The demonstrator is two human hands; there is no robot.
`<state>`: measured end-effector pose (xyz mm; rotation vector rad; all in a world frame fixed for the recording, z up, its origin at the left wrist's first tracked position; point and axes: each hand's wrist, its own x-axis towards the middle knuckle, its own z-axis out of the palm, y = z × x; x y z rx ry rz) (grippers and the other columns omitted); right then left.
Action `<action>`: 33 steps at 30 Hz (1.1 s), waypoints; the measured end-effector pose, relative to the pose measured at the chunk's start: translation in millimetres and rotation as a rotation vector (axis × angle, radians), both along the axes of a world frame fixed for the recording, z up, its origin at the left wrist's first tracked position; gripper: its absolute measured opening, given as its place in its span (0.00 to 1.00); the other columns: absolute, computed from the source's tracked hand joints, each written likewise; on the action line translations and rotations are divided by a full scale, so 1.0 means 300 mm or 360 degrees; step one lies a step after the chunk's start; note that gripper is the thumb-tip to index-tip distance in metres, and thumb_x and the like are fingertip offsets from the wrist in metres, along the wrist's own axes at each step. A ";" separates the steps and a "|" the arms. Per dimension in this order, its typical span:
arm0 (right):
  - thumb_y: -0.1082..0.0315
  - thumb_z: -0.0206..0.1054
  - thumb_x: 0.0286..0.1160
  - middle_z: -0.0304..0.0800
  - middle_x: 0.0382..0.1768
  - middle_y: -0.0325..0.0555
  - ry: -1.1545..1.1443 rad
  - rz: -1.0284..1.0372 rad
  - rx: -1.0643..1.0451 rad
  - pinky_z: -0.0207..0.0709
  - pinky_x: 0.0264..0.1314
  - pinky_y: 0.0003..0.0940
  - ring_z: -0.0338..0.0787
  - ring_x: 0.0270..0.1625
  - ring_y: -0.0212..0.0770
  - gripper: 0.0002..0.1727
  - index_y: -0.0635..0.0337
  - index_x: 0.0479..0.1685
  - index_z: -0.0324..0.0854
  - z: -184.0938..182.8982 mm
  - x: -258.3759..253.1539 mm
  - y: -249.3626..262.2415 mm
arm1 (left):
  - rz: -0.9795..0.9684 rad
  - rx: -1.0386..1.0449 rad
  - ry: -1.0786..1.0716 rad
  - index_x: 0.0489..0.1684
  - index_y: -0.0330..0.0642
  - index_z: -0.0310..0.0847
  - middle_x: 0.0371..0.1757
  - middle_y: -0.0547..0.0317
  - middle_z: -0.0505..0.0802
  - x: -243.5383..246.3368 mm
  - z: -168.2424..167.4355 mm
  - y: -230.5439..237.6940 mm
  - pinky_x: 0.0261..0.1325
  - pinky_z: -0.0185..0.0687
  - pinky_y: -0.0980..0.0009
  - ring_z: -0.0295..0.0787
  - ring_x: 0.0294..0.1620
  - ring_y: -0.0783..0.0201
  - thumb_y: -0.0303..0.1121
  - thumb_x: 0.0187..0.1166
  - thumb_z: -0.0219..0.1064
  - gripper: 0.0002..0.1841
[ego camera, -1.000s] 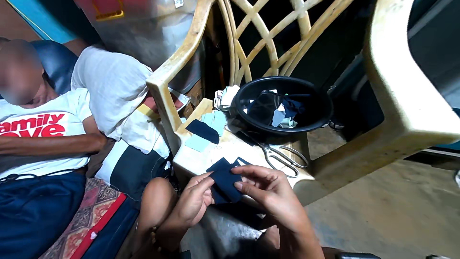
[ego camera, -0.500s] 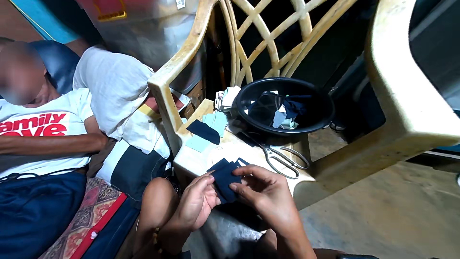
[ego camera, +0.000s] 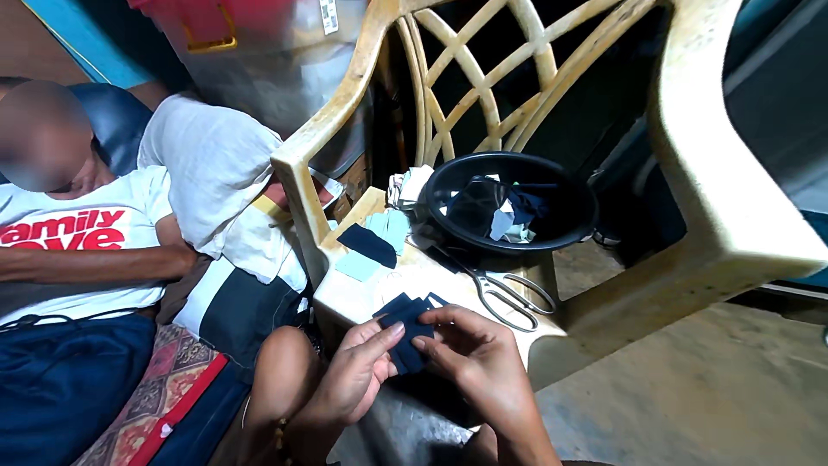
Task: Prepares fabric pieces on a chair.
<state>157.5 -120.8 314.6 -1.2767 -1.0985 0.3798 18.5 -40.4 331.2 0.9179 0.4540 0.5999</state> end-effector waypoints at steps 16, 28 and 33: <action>0.60 0.75 0.70 0.94 0.41 0.31 0.0235 0.0376 -0.0022 0.84 0.44 0.20 0.90 0.40 0.22 0.31 0.70 0.68 0.72 -0.011 0.077 0.003 | -0.0396 0.0535 0.0035 0.74 0.32 0.76 0.67 0.61 0.91 -0.029 -0.013 0.060 0.65 0.86 0.71 0.89 0.62 0.73 0.27 0.92 0.46 0.20; 0.87 0.71 0.57 0.95 0.32 0.34 0.0598 0.0203 0.0187 0.86 0.36 0.19 0.92 0.31 0.25 0.27 0.69 0.61 0.75 -0.007 0.045 0.027 | 0.0114 0.0570 0.0014 0.74 0.31 0.65 0.42 0.53 0.98 -0.012 -0.073 0.042 0.47 0.94 0.67 0.98 0.41 0.63 0.07 0.65 0.66 0.33; 0.81 0.68 0.65 0.93 0.31 0.28 0.0442 0.0207 0.0140 0.80 0.33 0.15 0.88 0.29 0.20 0.14 0.61 0.50 0.81 -0.009 0.055 0.023 | 0.0338 0.0825 -0.0079 0.65 0.38 0.63 0.43 0.59 0.97 -0.001 -0.103 0.040 0.45 0.88 0.76 0.95 0.41 0.71 0.12 0.75 0.60 0.22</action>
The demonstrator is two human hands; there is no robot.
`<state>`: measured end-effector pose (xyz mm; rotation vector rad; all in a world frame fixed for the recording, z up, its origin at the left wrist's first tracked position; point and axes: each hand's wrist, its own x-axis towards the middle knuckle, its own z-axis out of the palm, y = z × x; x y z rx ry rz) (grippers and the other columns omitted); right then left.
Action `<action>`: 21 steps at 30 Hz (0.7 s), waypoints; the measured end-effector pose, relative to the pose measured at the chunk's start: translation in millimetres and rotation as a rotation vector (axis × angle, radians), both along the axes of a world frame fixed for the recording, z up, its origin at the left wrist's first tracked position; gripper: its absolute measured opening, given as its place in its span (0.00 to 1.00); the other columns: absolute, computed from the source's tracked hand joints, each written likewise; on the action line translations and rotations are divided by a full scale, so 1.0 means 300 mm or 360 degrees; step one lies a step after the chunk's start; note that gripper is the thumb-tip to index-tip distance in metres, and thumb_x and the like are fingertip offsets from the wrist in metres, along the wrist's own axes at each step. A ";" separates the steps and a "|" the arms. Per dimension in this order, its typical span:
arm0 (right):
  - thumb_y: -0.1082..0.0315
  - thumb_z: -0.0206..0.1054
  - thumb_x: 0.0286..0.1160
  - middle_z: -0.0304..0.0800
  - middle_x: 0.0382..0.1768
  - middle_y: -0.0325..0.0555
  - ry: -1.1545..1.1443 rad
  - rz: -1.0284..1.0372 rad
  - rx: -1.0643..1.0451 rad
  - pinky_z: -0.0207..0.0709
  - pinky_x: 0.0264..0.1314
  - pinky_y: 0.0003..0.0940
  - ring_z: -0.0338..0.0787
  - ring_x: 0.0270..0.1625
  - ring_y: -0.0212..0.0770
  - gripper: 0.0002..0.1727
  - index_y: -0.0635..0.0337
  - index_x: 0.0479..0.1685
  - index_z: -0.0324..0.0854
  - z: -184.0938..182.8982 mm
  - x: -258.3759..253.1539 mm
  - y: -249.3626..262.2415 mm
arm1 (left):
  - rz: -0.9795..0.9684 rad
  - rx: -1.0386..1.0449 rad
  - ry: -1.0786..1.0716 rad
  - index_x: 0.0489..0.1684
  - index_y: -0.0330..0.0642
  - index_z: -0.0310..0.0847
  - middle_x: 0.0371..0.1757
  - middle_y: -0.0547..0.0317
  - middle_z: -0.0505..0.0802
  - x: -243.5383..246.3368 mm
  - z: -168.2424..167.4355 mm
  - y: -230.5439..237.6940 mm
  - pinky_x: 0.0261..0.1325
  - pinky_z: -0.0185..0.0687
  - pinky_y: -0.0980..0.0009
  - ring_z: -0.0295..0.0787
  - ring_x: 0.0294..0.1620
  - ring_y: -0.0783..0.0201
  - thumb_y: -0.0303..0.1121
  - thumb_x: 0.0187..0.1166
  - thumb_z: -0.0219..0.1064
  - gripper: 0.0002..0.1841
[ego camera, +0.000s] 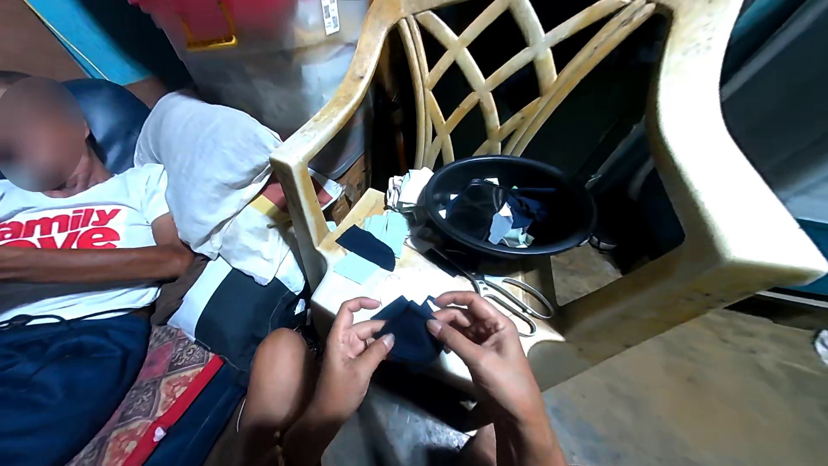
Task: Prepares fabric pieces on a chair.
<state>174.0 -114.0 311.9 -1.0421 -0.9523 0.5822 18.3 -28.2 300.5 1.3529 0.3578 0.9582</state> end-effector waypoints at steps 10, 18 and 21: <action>0.83 0.65 0.67 0.95 0.44 0.37 -0.0068 -0.0059 0.0017 0.86 0.45 0.16 0.91 0.42 0.22 0.12 0.65 0.42 0.93 -0.025 0.004 0.008 | -0.0334 -0.0784 -0.0610 0.47 0.44 0.95 0.47 0.58 0.97 0.019 -0.058 -0.041 0.61 0.88 0.67 0.94 0.52 0.67 0.21 0.73 0.61 0.16; 0.78 0.66 0.70 0.92 0.44 0.48 -0.0579 -0.0440 -0.0089 0.86 0.39 0.19 0.90 0.34 0.25 0.10 0.71 0.46 0.91 -0.033 0.007 0.013 | 0.0362 -0.0126 -0.0100 0.43 0.34 0.94 0.46 0.60 0.98 0.076 -0.036 -0.032 0.54 0.91 0.74 0.95 0.48 0.72 0.13 0.66 0.69 0.13; 0.82 0.66 0.68 0.90 0.49 0.71 -0.1248 -0.1059 -0.0548 0.86 0.53 0.57 0.93 0.50 0.66 0.13 0.76 0.50 0.89 -0.059 0.085 0.004 | 0.0453 0.0157 -0.0081 0.40 0.38 0.96 0.43 0.63 0.98 0.065 -0.044 0.014 0.55 0.90 0.75 0.95 0.48 0.73 0.15 0.60 0.75 0.13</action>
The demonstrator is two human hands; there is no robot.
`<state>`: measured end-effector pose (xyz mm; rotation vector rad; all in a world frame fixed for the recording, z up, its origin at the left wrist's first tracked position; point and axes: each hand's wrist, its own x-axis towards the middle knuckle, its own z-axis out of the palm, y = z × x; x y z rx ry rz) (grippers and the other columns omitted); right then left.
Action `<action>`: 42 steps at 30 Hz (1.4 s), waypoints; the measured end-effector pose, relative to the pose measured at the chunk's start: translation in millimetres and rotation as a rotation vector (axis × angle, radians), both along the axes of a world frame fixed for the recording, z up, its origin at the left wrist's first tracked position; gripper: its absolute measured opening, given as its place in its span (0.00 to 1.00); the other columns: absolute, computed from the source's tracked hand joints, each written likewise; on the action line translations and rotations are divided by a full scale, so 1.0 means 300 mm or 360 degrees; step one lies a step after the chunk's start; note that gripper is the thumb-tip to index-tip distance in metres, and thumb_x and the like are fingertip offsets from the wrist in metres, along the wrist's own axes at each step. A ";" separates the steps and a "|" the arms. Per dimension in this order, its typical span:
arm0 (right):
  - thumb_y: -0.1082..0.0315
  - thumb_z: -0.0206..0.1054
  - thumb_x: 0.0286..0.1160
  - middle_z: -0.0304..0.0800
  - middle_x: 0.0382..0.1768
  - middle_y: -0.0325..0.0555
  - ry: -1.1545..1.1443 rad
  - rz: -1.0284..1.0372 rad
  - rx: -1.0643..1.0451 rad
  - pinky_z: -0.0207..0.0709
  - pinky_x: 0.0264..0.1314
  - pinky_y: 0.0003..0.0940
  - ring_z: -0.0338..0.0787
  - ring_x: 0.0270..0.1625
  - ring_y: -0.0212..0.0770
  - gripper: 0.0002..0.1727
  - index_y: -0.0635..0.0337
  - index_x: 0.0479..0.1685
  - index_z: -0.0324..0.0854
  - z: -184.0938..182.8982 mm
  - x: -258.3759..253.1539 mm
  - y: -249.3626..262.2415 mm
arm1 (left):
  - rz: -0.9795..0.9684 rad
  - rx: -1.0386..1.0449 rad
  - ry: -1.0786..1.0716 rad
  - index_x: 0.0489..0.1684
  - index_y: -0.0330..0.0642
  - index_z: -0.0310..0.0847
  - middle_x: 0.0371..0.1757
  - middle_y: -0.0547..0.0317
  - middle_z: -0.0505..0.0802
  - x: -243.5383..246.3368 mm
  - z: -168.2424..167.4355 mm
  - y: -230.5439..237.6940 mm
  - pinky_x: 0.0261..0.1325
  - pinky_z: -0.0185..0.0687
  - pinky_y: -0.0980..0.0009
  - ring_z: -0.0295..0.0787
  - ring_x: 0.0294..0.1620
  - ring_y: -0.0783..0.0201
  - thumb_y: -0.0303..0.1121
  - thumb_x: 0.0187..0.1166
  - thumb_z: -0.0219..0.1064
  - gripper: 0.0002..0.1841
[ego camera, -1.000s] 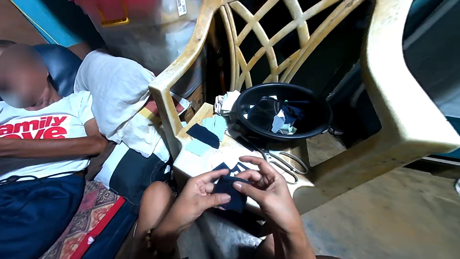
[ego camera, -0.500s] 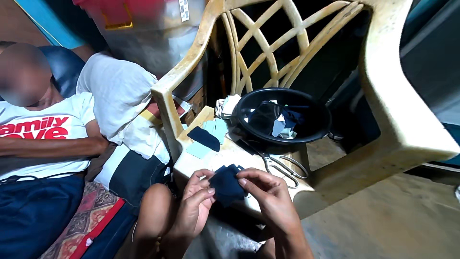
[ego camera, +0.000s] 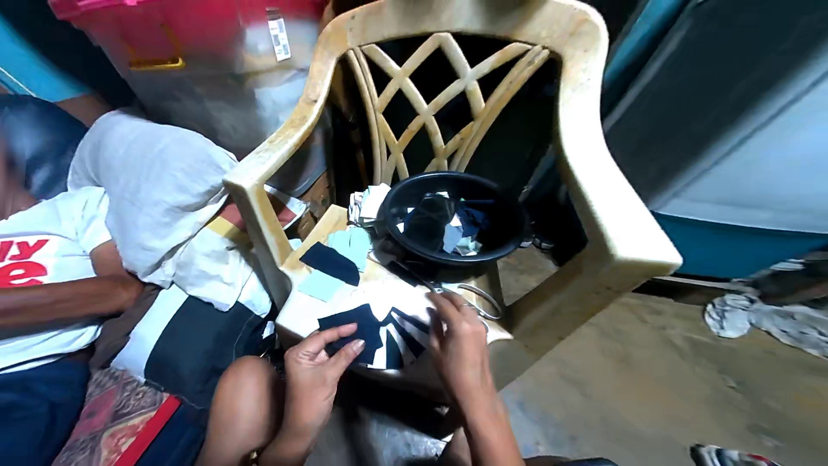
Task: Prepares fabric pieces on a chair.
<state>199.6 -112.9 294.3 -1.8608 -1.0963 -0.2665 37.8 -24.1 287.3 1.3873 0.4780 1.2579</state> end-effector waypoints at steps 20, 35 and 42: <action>0.74 0.76 0.65 0.86 0.52 0.79 -0.0064 -0.0475 -0.0996 0.70 0.64 0.67 0.85 0.61 0.76 0.16 0.81 0.46 0.85 -0.009 0.113 0.002 | -0.0044 -0.0349 0.0009 0.42 0.33 0.93 0.46 0.59 0.98 -0.048 0.083 0.033 0.55 0.90 0.73 0.94 0.48 0.71 0.10 0.68 0.67 0.13; 0.16 0.52 0.61 0.91 0.39 0.24 0.1733 0.2243 0.0157 0.83 0.41 0.21 0.88 0.38 0.22 0.42 0.40 0.57 0.86 -0.014 -0.106 0.009 | 0.0013 -0.1112 -0.0626 0.59 0.31 0.80 0.50 0.55 0.92 0.016 0.291 0.165 0.49 0.90 0.72 0.92 0.43 0.67 0.16 0.84 0.56 0.12; 0.16 0.55 0.59 0.90 0.36 0.28 0.2010 0.2459 0.0149 0.84 0.40 0.24 0.89 0.35 0.26 0.42 0.43 0.52 0.86 -0.048 -0.165 0.058 | 0.0000 -0.1126 -0.0808 0.59 0.31 0.78 0.49 0.56 0.91 0.022 0.329 0.182 0.49 0.90 0.74 0.92 0.42 0.67 0.16 0.84 0.55 0.12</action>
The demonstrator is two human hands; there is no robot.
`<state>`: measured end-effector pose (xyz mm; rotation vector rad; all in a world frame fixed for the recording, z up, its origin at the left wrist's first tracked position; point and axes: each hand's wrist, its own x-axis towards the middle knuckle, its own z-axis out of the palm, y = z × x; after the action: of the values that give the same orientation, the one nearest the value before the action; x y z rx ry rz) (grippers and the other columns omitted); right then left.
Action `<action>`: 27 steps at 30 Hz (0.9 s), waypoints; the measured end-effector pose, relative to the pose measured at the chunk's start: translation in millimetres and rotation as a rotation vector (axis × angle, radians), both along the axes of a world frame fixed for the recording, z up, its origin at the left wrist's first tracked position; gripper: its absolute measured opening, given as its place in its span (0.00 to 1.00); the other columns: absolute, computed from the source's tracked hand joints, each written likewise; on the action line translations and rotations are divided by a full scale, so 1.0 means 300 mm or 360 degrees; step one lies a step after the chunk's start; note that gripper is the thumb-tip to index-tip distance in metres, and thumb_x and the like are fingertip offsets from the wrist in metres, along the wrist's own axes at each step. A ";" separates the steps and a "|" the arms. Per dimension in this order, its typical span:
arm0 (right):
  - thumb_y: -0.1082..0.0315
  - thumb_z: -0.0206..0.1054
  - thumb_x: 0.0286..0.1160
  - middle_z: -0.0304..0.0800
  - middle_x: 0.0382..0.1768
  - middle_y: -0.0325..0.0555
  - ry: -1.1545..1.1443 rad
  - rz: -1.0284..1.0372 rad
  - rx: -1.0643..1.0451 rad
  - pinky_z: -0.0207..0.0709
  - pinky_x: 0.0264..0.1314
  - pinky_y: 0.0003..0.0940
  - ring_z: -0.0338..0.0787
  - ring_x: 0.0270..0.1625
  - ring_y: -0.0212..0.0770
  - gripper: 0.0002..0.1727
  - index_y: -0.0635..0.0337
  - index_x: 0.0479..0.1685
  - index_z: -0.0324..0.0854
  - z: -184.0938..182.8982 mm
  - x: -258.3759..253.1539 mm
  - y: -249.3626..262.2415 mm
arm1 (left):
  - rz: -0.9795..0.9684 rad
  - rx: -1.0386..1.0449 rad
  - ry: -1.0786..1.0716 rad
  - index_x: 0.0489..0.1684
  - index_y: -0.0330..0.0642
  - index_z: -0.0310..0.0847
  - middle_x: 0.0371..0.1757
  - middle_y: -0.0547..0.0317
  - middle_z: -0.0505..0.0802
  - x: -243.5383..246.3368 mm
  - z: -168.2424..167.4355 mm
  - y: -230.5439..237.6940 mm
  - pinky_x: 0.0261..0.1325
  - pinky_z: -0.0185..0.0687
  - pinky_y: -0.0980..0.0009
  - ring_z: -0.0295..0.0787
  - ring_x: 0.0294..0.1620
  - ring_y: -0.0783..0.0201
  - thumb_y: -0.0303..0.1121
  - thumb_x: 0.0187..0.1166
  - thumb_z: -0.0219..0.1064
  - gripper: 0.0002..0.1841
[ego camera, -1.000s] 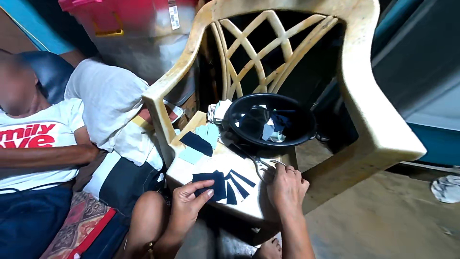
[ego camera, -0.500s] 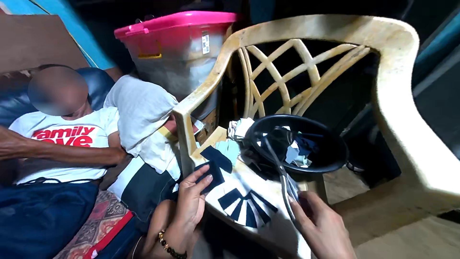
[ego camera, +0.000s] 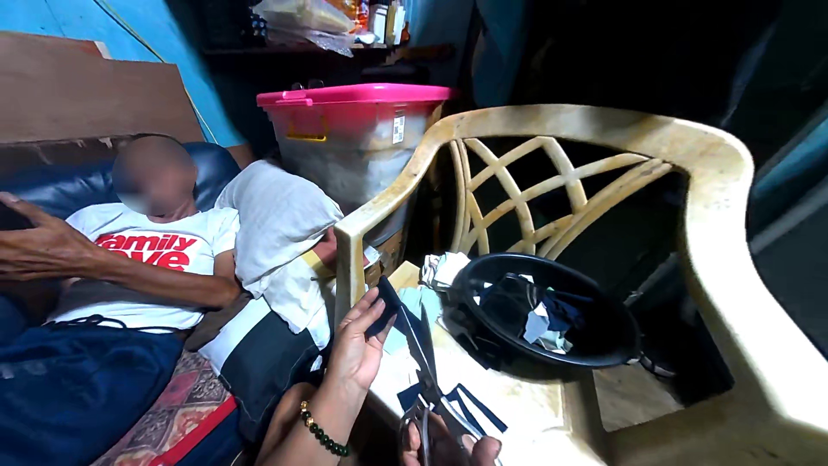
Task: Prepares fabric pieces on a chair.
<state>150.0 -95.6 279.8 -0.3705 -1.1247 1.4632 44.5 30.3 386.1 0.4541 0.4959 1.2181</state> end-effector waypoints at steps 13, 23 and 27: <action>0.18 0.57 0.61 0.91 0.38 0.30 0.0045 0.0037 -0.0012 0.85 0.43 0.25 0.90 0.38 0.27 0.42 0.45 0.55 0.85 -0.011 0.024 -0.002 | -0.0059 0.0231 0.0247 0.54 0.31 0.84 0.50 0.55 0.93 -0.003 -0.013 -0.020 0.50 0.91 0.71 0.93 0.44 0.66 0.12 0.80 0.58 0.12; 0.14 0.59 0.53 0.91 0.39 0.28 0.0205 0.0090 0.0093 0.84 0.43 0.25 0.89 0.38 0.26 0.47 0.44 0.56 0.86 -0.004 0.002 0.011 | -0.0055 0.0399 0.0318 0.46 0.32 0.89 0.47 0.56 0.96 -0.021 -0.062 -0.050 0.47 0.93 0.70 0.95 0.42 0.66 0.07 0.72 0.62 0.15; 0.13 0.59 0.49 0.89 0.32 0.27 0.0308 0.0059 0.0056 0.81 0.32 0.21 0.88 0.30 0.25 0.45 0.44 0.48 0.87 0.005 -0.028 0.010 | -0.0012 0.0340 0.0290 0.45 0.32 0.89 0.46 0.55 0.96 -0.023 -0.066 -0.049 0.45 0.93 0.70 0.95 0.41 0.65 0.07 0.73 0.61 0.15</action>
<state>141.6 -92.7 281.2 -0.1800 -1.0044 1.4760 37.6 15.6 366.4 0.7533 0.5200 1.2338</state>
